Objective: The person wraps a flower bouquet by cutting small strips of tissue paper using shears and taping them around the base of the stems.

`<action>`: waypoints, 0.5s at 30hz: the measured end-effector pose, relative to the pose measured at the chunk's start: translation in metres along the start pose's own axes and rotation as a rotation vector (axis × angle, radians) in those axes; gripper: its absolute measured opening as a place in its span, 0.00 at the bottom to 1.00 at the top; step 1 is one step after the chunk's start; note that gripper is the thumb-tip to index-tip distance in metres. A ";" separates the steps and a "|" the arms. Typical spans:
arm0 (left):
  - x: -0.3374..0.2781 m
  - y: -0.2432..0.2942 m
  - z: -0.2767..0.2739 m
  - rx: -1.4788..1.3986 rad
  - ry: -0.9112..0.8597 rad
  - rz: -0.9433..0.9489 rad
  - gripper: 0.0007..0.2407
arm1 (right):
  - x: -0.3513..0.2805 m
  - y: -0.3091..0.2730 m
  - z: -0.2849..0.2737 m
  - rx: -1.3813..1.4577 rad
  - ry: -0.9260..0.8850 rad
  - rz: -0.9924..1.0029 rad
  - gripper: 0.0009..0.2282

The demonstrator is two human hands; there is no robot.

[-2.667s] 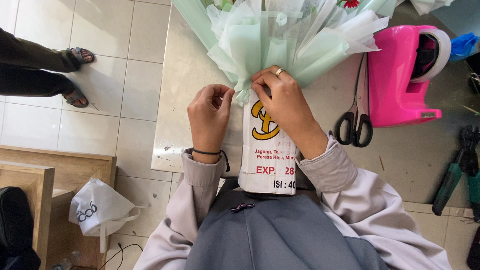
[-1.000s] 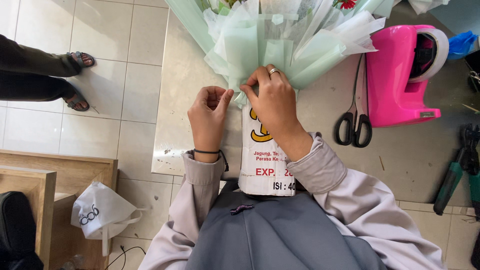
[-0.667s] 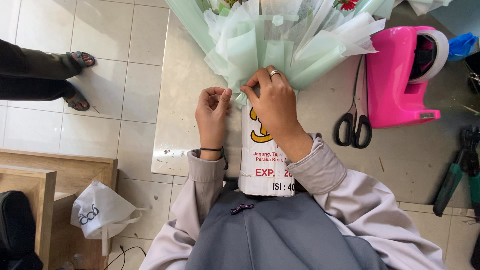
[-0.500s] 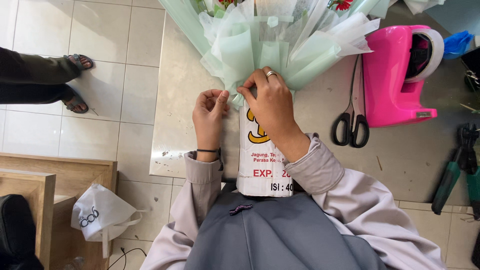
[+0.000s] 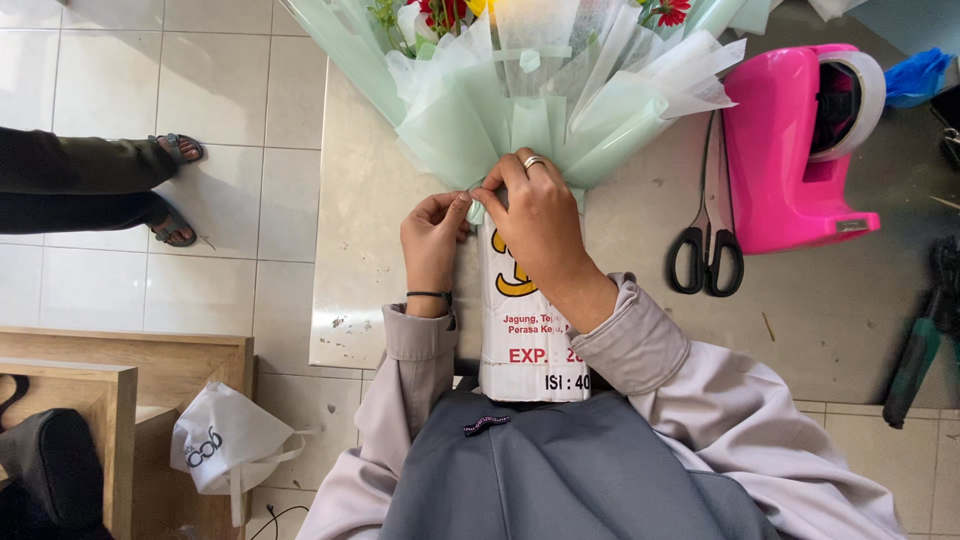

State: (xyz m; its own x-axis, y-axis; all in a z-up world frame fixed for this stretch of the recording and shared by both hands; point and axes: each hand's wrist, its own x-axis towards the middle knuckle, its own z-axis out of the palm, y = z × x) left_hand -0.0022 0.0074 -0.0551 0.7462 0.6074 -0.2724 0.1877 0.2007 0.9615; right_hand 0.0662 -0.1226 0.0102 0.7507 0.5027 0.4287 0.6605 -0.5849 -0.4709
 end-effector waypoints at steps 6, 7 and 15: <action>-0.007 0.005 0.004 0.134 0.084 0.021 0.11 | -0.002 0.011 -0.005 0.094 -0.090 -0.026 0.07; -0.006 0.001 0.004 0.134 0.085 0.021 0.11 | -0.003 0.010 -0.011 0.095 -0.090 -0.026 0.07; -0.004 -0.010 0.012 0.437 0.238 0.284 0.06 | -0.006 0.007 -0.025 0.186 -0.122 -0.093 0.06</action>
State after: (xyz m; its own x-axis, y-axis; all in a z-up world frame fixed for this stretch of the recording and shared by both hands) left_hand 0.0007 -0.0062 -0.0634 0.6510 0.7577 0.0470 0.2854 -0.3017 0.9097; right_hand 0.0655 -0.1458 0.0238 0.6753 0.6286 0.3858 0.7095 -0.4106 -0.5727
